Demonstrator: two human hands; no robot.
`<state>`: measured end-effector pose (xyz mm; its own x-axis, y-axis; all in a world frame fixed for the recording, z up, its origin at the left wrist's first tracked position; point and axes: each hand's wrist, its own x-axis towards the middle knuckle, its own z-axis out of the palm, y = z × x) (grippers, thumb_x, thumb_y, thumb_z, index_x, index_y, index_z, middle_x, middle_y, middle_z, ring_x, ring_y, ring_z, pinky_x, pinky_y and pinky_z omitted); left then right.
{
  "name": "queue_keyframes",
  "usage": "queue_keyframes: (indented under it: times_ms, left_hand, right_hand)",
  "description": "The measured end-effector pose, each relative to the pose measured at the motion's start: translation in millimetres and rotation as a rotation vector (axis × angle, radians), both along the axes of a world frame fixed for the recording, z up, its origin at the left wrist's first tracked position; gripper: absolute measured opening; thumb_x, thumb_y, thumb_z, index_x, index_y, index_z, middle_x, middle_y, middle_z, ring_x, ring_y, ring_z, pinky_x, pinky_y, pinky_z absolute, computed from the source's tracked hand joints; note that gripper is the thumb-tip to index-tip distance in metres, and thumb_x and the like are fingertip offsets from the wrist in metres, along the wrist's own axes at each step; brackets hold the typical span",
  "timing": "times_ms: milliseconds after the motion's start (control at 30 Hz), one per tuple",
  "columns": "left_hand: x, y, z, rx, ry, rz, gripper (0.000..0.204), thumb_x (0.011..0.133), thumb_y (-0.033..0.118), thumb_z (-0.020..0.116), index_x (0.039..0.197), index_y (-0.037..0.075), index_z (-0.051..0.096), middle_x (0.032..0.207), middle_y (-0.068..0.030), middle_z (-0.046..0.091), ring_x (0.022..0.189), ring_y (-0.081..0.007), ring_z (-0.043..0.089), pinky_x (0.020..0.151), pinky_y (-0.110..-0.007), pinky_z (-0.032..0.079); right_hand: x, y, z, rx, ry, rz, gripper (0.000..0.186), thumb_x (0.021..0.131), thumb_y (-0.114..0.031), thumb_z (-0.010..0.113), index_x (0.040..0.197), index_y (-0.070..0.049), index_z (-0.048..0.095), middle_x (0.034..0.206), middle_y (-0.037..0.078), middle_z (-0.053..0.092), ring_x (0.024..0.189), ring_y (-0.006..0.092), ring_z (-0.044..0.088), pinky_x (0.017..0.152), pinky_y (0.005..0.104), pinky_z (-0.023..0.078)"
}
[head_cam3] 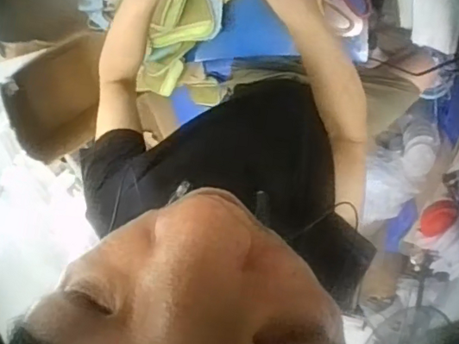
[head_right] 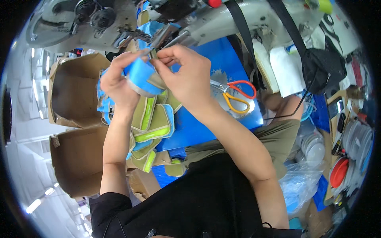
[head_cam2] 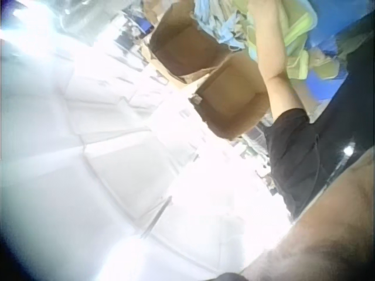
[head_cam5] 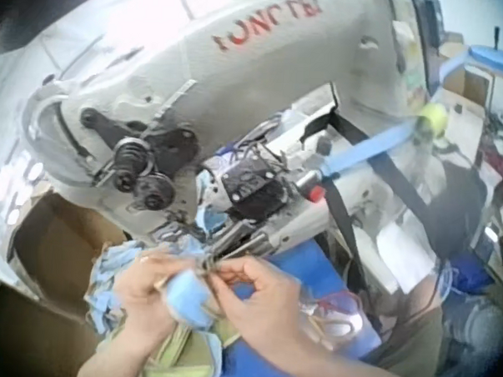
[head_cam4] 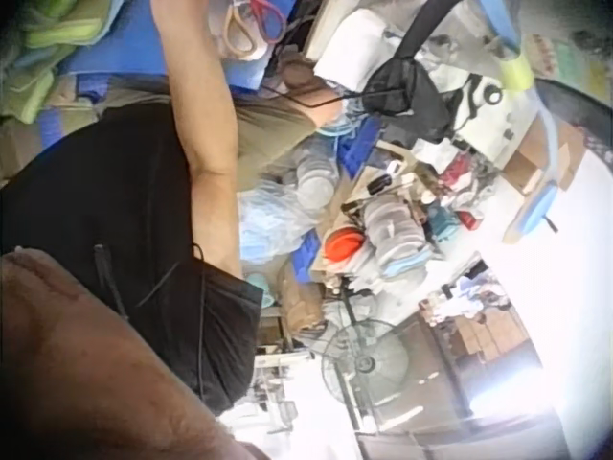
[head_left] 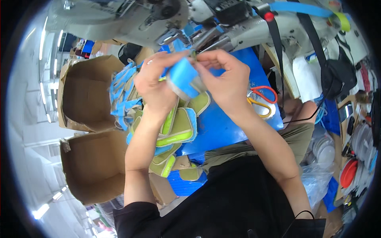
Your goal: The person assembles small fabric masks by hand, attaching blue elastic straps to the edges of green mesh pieces. They use a sewing machine to stitch the straps onto the mask bodies and scissors to trim excess thread. The finished masks are stacked on a blue work table.
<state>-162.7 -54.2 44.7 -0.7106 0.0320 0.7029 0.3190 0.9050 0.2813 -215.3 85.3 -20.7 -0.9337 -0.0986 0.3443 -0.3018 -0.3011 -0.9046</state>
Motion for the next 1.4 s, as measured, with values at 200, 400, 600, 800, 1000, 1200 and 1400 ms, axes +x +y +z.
queue_keyframes:
  times_ms: [200,400,600,800,1000,1200,1400]
  left_hand:
    - [5,-5,2,0.349,-0.099,-0.024,0.022,0.080,0.002,0.082,0.102,0.002,0.075,0.092,-0.0050,0.076,0.084,-0.0108,0.068,0.077,-0.025,0.052]
    - [1,-7,6,-0.174,0.032,-0.203,0.021,0.076,0.014,0.084,0.093,0.007,0.075,0.095,-0.0070,0.079,0.084,-0.0205,0.073,0.085,-0.032,0.050]
    - [5,2,12,-0.426,0.085,-0.201,0.020,0.073,0.019,0.082,0.090,0.012,0.075,0.092,-0.0014,0.078,0.086,-0.0162,0.075,0.081,-0.031,0.044]
    - [4,2,9,-0.440,0.088,-0.201,0.020,0.071,0.012,0.073,0.091,0.012,0.075,0.093,0.0003,0.077,0.086,-0.0132,0.073,0.081,-0.032,0.040]
    - [-3,7,8,-0.445,0.107,-0.137,0.022,0.071,0.008,0.069,0.091,0.012,0.076,0.094,0.0003,0.077,0.086,-0.0125,0.072,0.082,-0.032,0.039]
    - [1,2,0,-0.206,0.091,-0.076,0.023,0.075,0.009,0.075,0.098,0.008,0.074,0.095,-0.0032,0.078,0.087,-0.0173,0.073,0.087,-0.035,0.043]
    - [8,2,-4,-0.114,0.158,-0.085,0.026,0.078,0.013,0.078,0.103,0.007,0.074,0.100,-0.0054,0.078,0.091,-0.0202,0.073,0.092,-0.039,0.046]
  right_hand:
    - [15,-7,-14,0.089,0.116,-0.121,0.023,0.076,-0.012,0.086,0.090,-0.005,0.068,0.085,0.008,0.072,0.076,0.0228,0.071,0.066,0.0331,0.055]
    - [28,-18,-18,0.068,0.045,-0.155,0.023,0.078,-0.009,0.085,0.090,-0.005,0.066,0.087,0.008,0.072,0.077,0.0236,0.071,0.068,0.0335,0.055]
    - [30,-26,-21,-0.084,-0.055,-0.065,0.022,0.079,0.004,0.079,0.098,-0.001,0.069,0.089,0.008,0.073,0.081,0.0171,0.072,0.074,0.0302,0.058]
    - [22,-16,-31,-0.141,-0.130,0.063,0.024,0.080,0.010,0.073,0.102,0.000,0.070,0.087,0.004,0.071,0.081,0.0106,0.069,0.076,0.0263,0.057]
    - [5,6,-10,-0.166,-0.263,0.286,0.023,0.082,0.011,0.071,0.103,0.001,0.071,0.087,0.003,0.071,0.079,0.0067,0.066,0.074,0.0238,0.056]
    - [-1,15,-3,-0.133,-0.279,0.355,0.022,0.084,0.002,0.076,0.105,0.001,0.071,0.086,0.002,0.070,0.073,0.0042,0.063,0.065,0.0209,0.053]
    - [2,14,-17,-0.139,-0.247,0.384,0.025,0.082,-0.003,0.081,0.106,0.001,0.073,0.085,0.002,0.070,0.071,0.0039,0.061,0.063,0.0213,0.052]
